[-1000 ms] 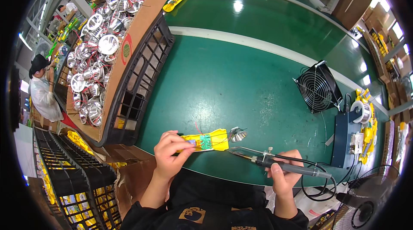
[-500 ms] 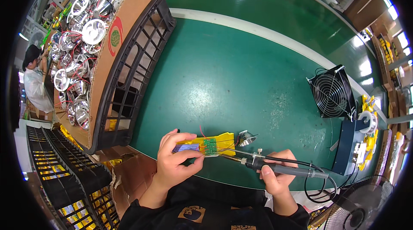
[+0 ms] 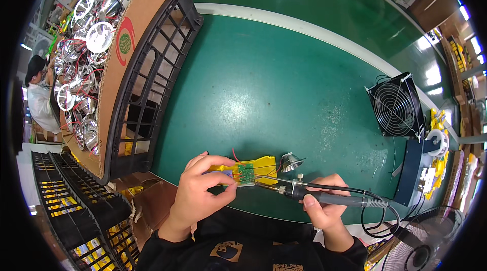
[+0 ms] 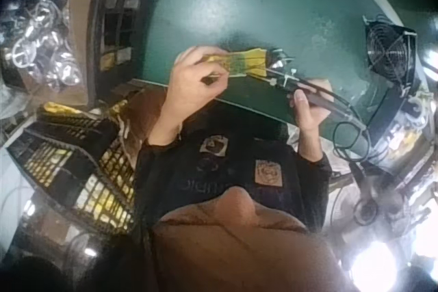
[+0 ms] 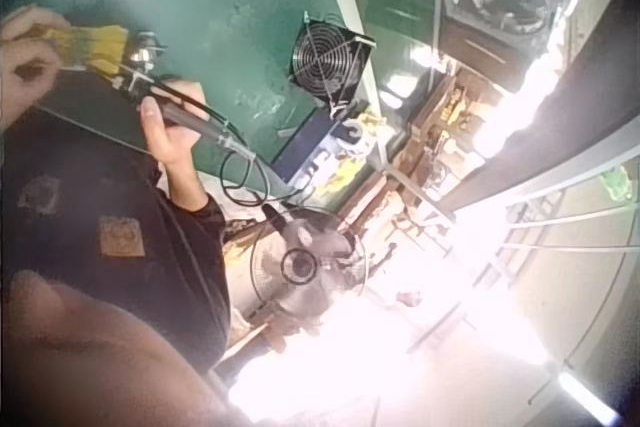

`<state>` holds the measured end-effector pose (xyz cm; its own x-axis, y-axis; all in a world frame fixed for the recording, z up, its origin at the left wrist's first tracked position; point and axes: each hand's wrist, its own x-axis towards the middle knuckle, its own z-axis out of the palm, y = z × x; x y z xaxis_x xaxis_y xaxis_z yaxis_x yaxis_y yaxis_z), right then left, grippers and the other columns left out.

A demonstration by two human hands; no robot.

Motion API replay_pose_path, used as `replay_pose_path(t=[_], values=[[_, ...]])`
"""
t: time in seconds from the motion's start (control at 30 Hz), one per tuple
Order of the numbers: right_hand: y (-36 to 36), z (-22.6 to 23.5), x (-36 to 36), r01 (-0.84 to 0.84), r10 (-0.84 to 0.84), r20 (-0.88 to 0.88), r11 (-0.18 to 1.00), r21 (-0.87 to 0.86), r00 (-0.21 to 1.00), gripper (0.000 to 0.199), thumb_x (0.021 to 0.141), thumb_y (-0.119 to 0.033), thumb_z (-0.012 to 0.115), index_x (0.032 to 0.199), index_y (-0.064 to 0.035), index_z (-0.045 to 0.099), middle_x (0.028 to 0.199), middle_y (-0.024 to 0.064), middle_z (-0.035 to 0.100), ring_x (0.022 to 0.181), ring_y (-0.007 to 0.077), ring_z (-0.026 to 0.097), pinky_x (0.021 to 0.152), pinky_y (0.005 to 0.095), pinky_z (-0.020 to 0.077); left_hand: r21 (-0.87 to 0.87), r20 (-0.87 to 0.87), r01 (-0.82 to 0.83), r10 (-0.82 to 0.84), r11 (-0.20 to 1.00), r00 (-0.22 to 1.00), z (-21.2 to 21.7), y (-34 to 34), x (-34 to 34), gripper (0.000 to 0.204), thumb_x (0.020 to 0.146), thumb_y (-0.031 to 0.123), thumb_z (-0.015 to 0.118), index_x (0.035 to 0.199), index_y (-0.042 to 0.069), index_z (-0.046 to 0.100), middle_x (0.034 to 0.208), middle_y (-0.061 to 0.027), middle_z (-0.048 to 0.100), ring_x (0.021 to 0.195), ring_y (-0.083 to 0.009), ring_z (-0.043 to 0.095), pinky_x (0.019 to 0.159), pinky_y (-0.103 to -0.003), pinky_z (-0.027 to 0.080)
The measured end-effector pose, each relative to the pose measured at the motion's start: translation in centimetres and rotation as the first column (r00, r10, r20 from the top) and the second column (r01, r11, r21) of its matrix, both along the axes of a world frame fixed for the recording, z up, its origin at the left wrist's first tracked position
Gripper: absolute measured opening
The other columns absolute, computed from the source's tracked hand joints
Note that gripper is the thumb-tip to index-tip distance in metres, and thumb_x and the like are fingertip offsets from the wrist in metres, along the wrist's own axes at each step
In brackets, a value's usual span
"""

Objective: The person assembles flashlights by taking casings and reflectors from crates, soldering internal wires using a soldering iron, and placing the assembled units onto a conveyor belt.

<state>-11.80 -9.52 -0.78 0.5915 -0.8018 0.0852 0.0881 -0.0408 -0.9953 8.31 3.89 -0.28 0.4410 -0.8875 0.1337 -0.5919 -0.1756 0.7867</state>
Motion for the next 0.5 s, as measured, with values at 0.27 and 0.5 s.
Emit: replay_pose_path(t=[0.27,0.5], values=[[-0.02,-0.11,0.0,-0.006,0.006,-0.025,1.0,-0.028,1.0,0.019,0.071,-0.005,0.06,0.081,0.0039,0.047,0.061,0.0116,0.055,0.043,0.0095,0.051,0.041,0.0205,0.0403,0.046,-0.048,0.059,-0.057,0.997,0.997,0.32,-0.17,0.4,0.008,0.061,0.006,0.068,0.064,0.007,0.061,0.088,-0.002,0.06,0.07,-0.0198,0.054,0.077,-0.033,0.04],[0.02,-0.11,0.12,-0.009,0.008,-0.025,1.0,-0.02,1.0,0.016,0.071,-0.005,0.06,0.08,0.0039,0.05,0.058,0.0092,0.054,0.042,0.0087,0.052,0.038,0.0187,0.038,0.014,-0.037,0.049,-0.048,0.999,0.998,0.31,-0.21,0.42,0.007,0.061,0.006,0.068,0.065,0.006,0.062,0.086,-0.0021,0.06,0.069,-0.0189,0.053,0.071,-0.031,0.041]])
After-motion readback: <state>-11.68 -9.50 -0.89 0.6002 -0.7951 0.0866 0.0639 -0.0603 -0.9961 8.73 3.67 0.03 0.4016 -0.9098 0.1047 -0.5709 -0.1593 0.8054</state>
